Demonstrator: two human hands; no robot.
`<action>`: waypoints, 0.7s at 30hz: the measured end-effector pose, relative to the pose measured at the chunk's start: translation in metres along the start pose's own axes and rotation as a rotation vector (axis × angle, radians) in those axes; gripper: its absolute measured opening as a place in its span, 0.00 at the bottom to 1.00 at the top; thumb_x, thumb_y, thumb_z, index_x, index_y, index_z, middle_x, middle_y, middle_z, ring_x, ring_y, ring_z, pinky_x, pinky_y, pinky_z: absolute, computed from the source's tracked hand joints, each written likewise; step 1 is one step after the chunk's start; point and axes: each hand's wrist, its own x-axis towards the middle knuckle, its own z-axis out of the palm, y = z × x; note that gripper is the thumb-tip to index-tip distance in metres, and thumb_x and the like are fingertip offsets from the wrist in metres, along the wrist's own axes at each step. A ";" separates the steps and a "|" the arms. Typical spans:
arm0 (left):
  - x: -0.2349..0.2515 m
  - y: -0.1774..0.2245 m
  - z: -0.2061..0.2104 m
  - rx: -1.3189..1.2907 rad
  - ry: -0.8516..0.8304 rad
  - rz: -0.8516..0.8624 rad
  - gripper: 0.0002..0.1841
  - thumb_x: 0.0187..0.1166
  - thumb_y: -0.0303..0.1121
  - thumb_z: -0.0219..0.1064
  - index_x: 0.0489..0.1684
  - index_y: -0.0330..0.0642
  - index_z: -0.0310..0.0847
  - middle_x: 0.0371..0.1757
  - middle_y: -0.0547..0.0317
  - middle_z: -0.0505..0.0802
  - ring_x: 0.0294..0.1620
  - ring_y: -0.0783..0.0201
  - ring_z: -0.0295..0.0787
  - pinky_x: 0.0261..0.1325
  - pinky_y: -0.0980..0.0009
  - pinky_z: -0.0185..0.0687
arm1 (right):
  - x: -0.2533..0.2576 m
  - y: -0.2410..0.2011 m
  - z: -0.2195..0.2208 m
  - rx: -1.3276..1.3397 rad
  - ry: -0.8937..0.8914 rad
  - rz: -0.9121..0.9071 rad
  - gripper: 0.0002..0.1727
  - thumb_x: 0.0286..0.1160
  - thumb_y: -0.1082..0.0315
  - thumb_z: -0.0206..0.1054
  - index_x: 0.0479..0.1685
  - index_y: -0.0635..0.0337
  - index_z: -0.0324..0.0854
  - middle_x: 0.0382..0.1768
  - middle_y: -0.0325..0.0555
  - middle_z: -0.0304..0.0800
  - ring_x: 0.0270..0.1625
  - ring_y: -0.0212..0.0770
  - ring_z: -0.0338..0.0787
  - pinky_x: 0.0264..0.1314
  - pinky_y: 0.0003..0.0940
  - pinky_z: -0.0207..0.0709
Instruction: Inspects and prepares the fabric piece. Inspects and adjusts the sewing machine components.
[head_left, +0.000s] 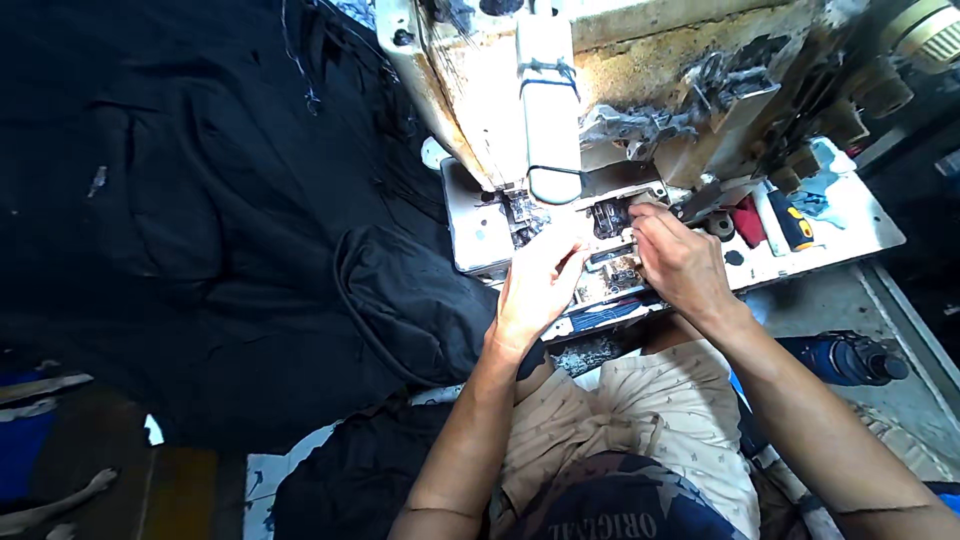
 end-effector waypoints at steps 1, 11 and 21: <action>0.000 0.001 0.000 -0.010 0.027 -0.001 0.05 0.82 0.29 0.67 0.43 0.43 0.91 0.50 0.62 0.92 0.54 0.72 0.89 0.59 0.71 0.88 | -0.004 0.000 -0.004 0.020 0.020 -0.005 0.10 0.85 0.68 0.61 0.49 0.60 0.88 0.69 0.48 0.88 0.42 0.49 0.95 0.33 0.46 0.87; -0.001 -0.005 0.009 0.000 0.061 0.014 0.05 0.82 0.28 0.67 0.44 0.41 0.90 0.54 0.60 0.92 0.59 0.70 0.89 0.64 0.70 0.87 | -0.073 0.039 -0.051 0.023 0.261 0.291 0.12 0.84 0.69 0.64 0.58 0.63 0.88 0.58 0.54 0.91 0.50 0.44 0.94 0.52 0.41 0.90; 0.004 -0.001 0.020 -0.051 0.052 0.023 0.04 0.80 0.29 0.70 0.42 0.42 0.91 0.56 0.61 0.92 0.59 0.70 0.89 0.64 0.69 0.87 | -0.088 0.080 -0.064 -0.107 0.169 0.553 0.14 0.86 0.65 0.61 0.58 0.60 0.89 0.53 0.56 0.88 0.45 0.51 0.90 0.47 0.51 0.86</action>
